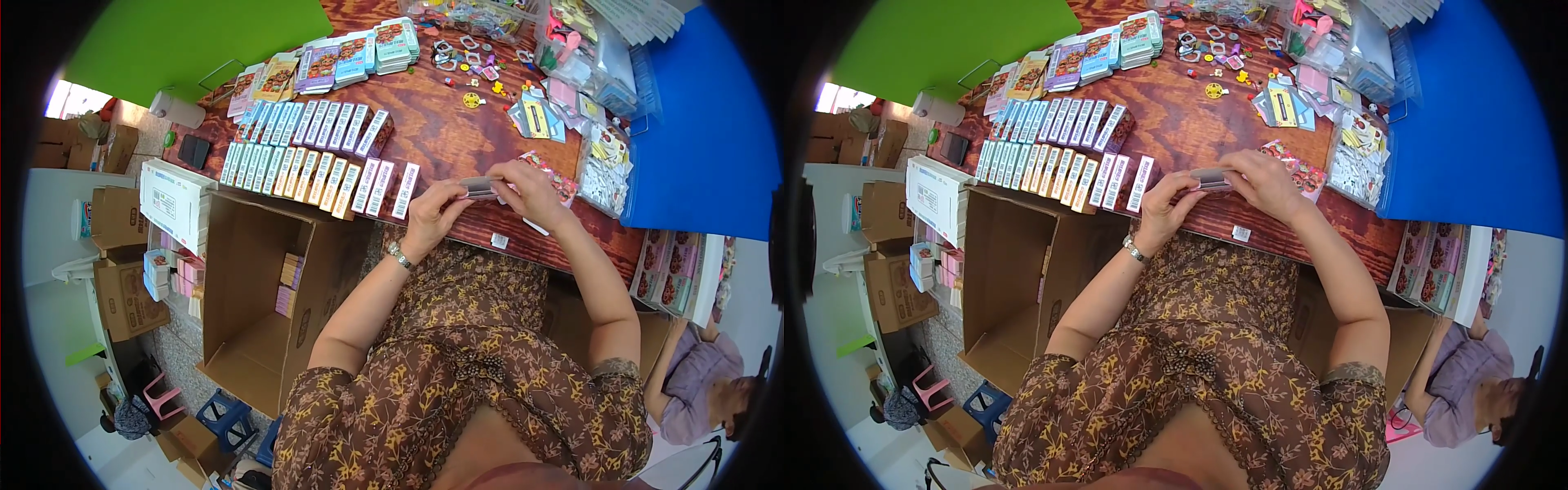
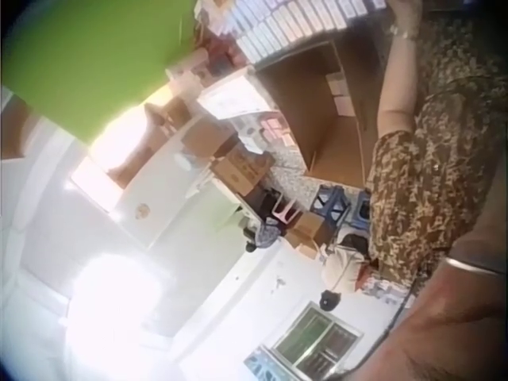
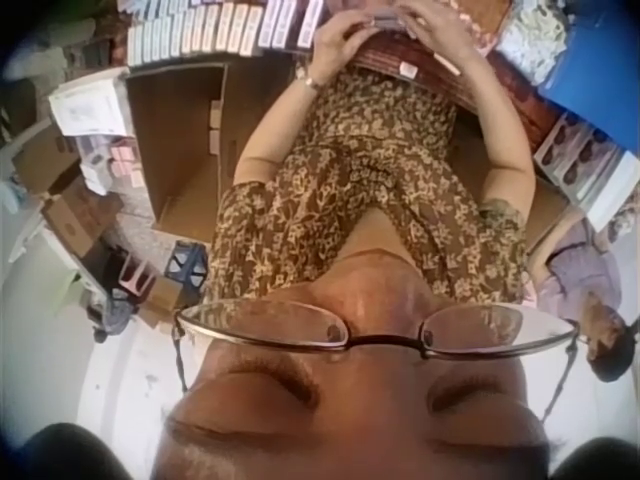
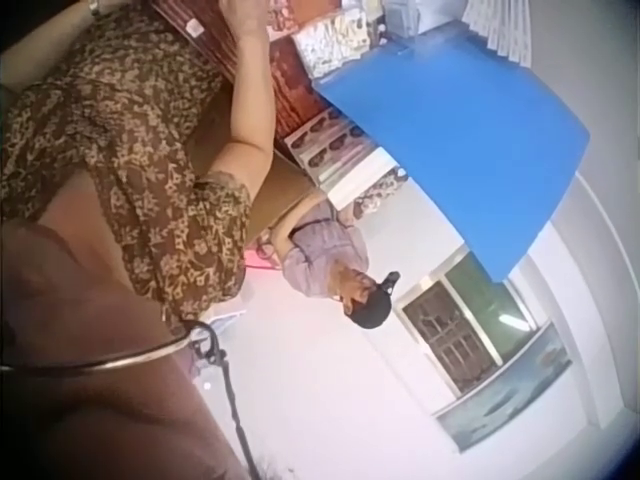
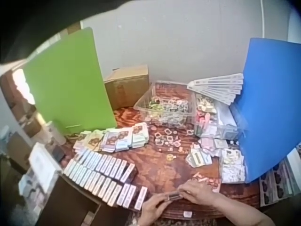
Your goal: Packaging small items into individual boxes and organizing them on a workspace table.
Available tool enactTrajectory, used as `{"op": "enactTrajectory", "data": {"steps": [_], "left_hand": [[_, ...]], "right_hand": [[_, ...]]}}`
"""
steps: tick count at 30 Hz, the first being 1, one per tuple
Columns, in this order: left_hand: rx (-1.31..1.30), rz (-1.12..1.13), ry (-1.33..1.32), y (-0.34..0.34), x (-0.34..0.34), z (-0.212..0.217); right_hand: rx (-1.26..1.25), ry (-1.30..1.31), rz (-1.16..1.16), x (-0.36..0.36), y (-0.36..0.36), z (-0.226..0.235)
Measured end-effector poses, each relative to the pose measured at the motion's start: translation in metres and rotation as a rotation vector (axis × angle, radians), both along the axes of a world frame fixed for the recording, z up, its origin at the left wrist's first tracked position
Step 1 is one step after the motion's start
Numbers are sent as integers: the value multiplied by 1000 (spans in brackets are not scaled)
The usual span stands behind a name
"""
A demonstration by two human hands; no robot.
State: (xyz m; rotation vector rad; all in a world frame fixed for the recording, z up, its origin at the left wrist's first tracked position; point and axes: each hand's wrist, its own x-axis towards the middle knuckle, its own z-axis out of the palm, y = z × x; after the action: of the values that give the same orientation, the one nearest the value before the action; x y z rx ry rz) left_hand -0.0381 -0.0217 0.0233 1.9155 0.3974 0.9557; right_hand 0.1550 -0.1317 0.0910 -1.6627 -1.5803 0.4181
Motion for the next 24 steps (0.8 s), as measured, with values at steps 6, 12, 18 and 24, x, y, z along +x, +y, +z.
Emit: {"op": "enactTrajectory", "data": {"steps": [6, 12, 18, 24], "left_hand": [[3, 4, -32, -1, 2, 1], [13, 66, -66, -2, 2, -1], [29, 66, -52, -4, 1, -3], [35, 53, -61, -3, 2, 0]], "right_hand": [[215, -413, 73, 0, -7, -6], [221, -356, 137, -4, -3, 16], [-54, -73, 70, -2, 2, 15], [-5, -151, 150, -3, 2, 15]]}}
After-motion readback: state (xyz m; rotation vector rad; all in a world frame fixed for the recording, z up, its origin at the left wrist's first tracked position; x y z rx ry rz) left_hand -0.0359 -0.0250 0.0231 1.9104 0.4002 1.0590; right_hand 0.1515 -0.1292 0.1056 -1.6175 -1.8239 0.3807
